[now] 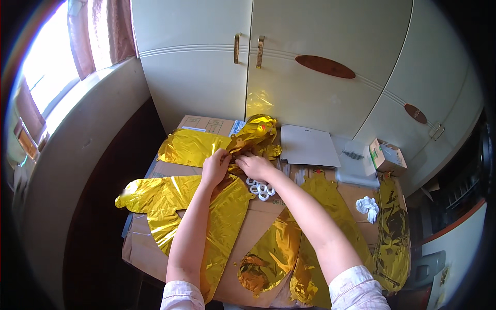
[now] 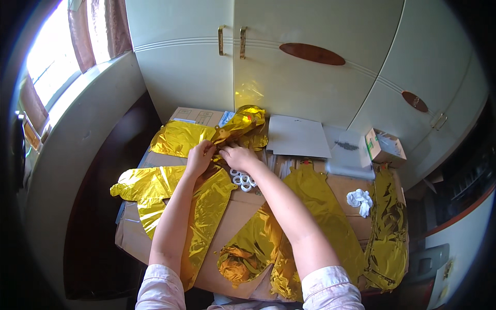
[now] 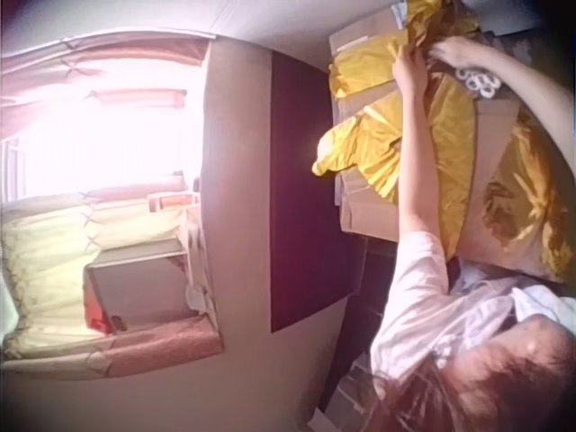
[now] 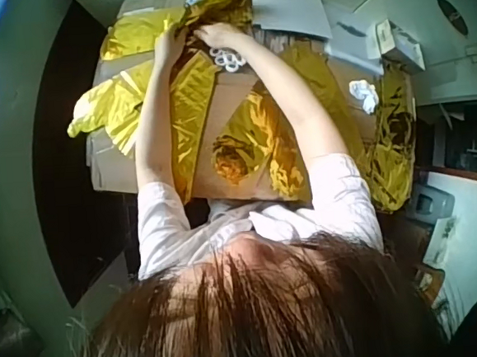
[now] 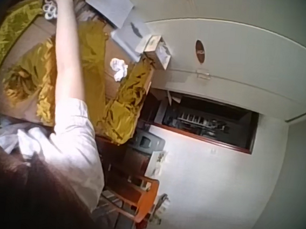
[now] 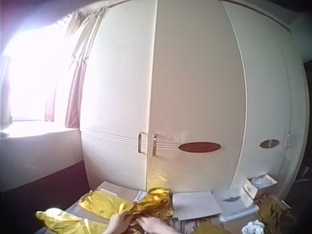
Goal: Folding gold metallic film sheets around cardboard templates.
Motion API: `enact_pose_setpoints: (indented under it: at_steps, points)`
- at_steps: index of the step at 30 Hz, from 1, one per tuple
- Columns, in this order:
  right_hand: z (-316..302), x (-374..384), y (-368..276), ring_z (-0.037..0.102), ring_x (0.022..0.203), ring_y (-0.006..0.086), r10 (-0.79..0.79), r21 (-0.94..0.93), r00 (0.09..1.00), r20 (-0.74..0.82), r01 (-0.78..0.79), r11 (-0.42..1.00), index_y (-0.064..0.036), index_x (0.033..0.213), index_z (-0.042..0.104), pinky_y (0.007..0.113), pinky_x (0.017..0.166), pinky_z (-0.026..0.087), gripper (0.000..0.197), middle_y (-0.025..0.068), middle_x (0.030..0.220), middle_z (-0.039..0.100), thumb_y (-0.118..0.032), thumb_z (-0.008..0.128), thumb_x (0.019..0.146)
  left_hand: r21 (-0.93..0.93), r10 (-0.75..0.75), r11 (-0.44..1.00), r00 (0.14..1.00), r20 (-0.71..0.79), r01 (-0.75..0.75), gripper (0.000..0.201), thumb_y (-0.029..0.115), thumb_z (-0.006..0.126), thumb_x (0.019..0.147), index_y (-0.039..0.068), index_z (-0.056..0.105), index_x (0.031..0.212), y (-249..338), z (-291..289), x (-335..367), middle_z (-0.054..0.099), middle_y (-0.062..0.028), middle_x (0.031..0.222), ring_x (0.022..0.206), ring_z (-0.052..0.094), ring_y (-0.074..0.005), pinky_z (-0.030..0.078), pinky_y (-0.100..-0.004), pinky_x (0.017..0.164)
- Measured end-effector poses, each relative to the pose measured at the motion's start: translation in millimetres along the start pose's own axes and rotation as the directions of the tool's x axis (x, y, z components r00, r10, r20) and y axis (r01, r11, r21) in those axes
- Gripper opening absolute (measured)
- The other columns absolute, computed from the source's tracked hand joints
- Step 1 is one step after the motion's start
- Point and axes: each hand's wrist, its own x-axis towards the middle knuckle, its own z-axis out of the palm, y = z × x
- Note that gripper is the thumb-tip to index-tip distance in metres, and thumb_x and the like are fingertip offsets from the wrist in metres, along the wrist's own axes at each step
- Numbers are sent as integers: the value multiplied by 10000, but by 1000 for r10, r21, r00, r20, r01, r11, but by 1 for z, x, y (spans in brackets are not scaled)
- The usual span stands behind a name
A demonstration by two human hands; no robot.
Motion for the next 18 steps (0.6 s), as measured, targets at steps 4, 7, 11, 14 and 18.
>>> enact_pose_setpoints:
  at_steps: [4,7,11,14,18]
  points:
    - [-10,6,-10,325,1366,339,107,-28,969,223,-103,994,-289,1407,424,589,1100,210,508,91,1507,329,-530,342,967,13,4,1000,999,-47,-3,163,176,643,867,34,637,947,2,-2,3,680,-161,855,796,670,-310,512,-367,696]
    - [-15,-1,-27,32,1455,377,160,-213,959,235,-110,971,-444,1451,293,721,1073,16,533,21,1590,127,-587,358,942,63,14,998,989,-150,-5,156,167,630,875,45,635,972,15,-20,12,680,-153,890,831,663,-336,509,-374,722]
    - [-15,-3,-23,30,1454,380,138,-203,968,207,-96,974,-469,1437,305,709,1084,18,545,27,1591,121,-632,364,920,77,189,982,906,-379,-173,102,78,621,873,37,624,966,20,-57,40,673,-136,841,770,666,-260,501,-327,695]
    - [-22,-5,-32,26,1454,381,140,-187,962,236,-97,978,-441,1445,310,724,1074,7,574,27,1596,87,-627,391,908,125,327,944,804,-497,-306,114,67,608,875,50,617,987,21,-109,69,662,-122,819,662,630,-202,492,-316,614]
    - [-21,-7,-20,62,1453,378,159,-190,960,231,-116,975,-450,1447,298,729,1069,35,596,20,1597,84,-662,372,895,117,185,983,790,-584,-143,129,104,614,885,50,629,1002,45,-174,106,653,-103,793,669,599,-168,482,-292,623]
